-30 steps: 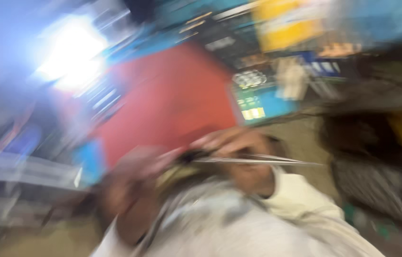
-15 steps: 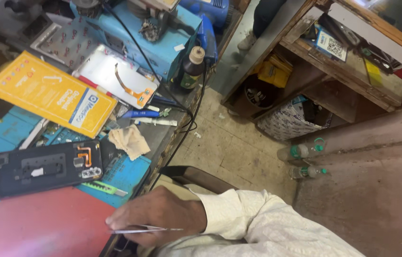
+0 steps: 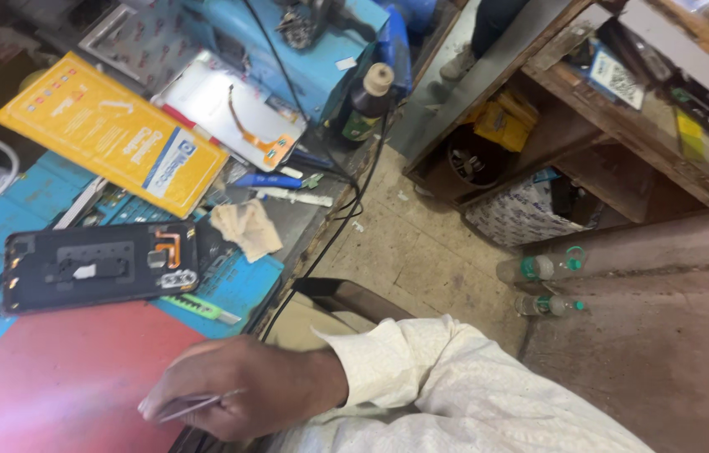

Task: The person disassembles a smartphone, lifting out the battery and internal boards, then works on a small green circuit board on the workbench. They apply flux from a syringe to the board and solder its contacts with a soldering iron, steadying the board with their other hand.

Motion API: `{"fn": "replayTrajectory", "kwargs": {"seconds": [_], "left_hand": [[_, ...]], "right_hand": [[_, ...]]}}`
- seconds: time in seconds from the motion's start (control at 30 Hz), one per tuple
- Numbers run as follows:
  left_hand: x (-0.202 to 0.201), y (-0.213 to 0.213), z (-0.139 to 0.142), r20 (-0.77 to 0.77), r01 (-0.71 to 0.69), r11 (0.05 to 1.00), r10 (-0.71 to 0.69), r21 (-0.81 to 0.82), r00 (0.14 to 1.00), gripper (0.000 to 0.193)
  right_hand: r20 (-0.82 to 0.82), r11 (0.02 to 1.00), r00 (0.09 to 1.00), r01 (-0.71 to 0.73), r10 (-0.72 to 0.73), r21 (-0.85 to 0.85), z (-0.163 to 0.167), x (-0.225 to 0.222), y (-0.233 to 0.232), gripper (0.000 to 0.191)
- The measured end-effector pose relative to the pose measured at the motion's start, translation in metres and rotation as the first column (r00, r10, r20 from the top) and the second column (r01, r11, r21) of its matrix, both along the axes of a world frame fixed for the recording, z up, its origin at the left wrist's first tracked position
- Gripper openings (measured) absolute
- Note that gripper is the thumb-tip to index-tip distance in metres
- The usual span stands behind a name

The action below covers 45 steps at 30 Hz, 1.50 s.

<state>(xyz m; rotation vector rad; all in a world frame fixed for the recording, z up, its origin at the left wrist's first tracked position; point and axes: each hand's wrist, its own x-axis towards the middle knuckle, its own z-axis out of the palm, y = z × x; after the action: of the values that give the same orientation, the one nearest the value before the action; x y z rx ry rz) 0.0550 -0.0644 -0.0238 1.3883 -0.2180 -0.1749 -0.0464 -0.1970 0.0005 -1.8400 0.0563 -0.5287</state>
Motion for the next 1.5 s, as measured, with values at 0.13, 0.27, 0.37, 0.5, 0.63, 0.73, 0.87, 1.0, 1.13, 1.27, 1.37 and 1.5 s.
{"fn": "replayTrajectory", "kwargs": {"seconds": [0.13, 0.27, 0.37, 0.5, 0.63, 0.73, 0.87, 1.0, 1.13, 1.27, 1.37, 1.5], "left_hand": [[0.010, 0.016, 0.023, 0.004, -0.029, 1.000, 0.029, -0.010, 1.000, 0.044], [0.012, 0.070, 0.027, 0.007, -0.033, 0.994, 0.034, -0.104, 0.999, 0.048], [0.004, 0.082, 0.011, -0.006, 0.102, 0.956, -0.108, -0.274, 0.994, 0.050], [-0.004, 0.070, 0.012, -0.066, 0.171, 0.857, -0.231, -0.486, 0.971, 0.059], [-0.001, 0.065, 0.029, -0.157, 0.146, 0.787, -0.295, -0.600, 0.943, 0.055], [0.000, 0.068, 0.028, -0.123, 0.153, 0.763, -0.291, -0.628, 0.949, 0.047], [-0.002, 0.074, 0.014, -0.086, 0.165, 0.740, -0.289, -0.652, 0.953, 0.041], [-0.002, 0.075, 0.012, -0.076, 0.173, 0.722, -0.299, -0.670, 0.951, 0.040], [0.001, 0.075, 0.019, -0.081, 0.172, 0.734, -0.295, -0.657, 0.952, 0.038], [0.001, 0.076, 0.020, -0.068, 0.178, 0.756, -0.283, -0.630, 0.957, 0.036], [0.000, 0.077, 0.019, -0.052, 0.182, 0.790, -0.261, -0.586, 0.964, 0.035], [0.000, 0.076, 0.019, -0.049, 0.179, 0.807, -0.250, -0.563, 0.967, 0.035]], "right_hand": [[0.039, 0.988, 0.999, -0.012, 0.006, 0.155, 0.000, 0.011, -0.004, 0.008], [0.057, 0.960, 0.998, -0.029, 0.013, 0.278, -0.003, 0.019, 0.000, 0.011], [0.082, 0.902, 0.997, -0.034, -0.002, 0.430, 0.002, 0.018, 0.014, 0.010], [0.148, 0.912, 0.989, -0.034, -0.029, 0.409, 0.017, 0.015, 0.025, 0.016], [0.185, 0.980, 0.983, -0.053, 0.017, 0.193, 0.028, 0.021, 0.034, 0.015], [0.196, 0.995, 0.978, -0.085, 0.074, 0.048, 0.033, 0.024, 0.041, 0.016], [0.223, 0.991, 0.966, -0.126, 0.134, -0.052, 0.041, 0.033, 0.047, 0.019], [0.234, 0.984, 0.961, -0.118, 0.148, -0.136, 0.048, 0.039, 0.048, 0.021], [0.225, 0.975, 0.958, -0.139, 0.176, -0.174, 0.053, 0.041, 0.049, 0.022], [0.223, 0.958, 0.956, -0.132, 0.191, -0.254, 0.057, 0.042, 0.048, 0.024], [0.227, 0.950, 0.953, -0.134, 0.202, -0.283, 0.059, 0.044, 0.046, 0.026], [0.249, 0.969, 0.951, -0.136, 0.186, -0.204, 0.052, 0.047, 0.047, 0.028]]}}
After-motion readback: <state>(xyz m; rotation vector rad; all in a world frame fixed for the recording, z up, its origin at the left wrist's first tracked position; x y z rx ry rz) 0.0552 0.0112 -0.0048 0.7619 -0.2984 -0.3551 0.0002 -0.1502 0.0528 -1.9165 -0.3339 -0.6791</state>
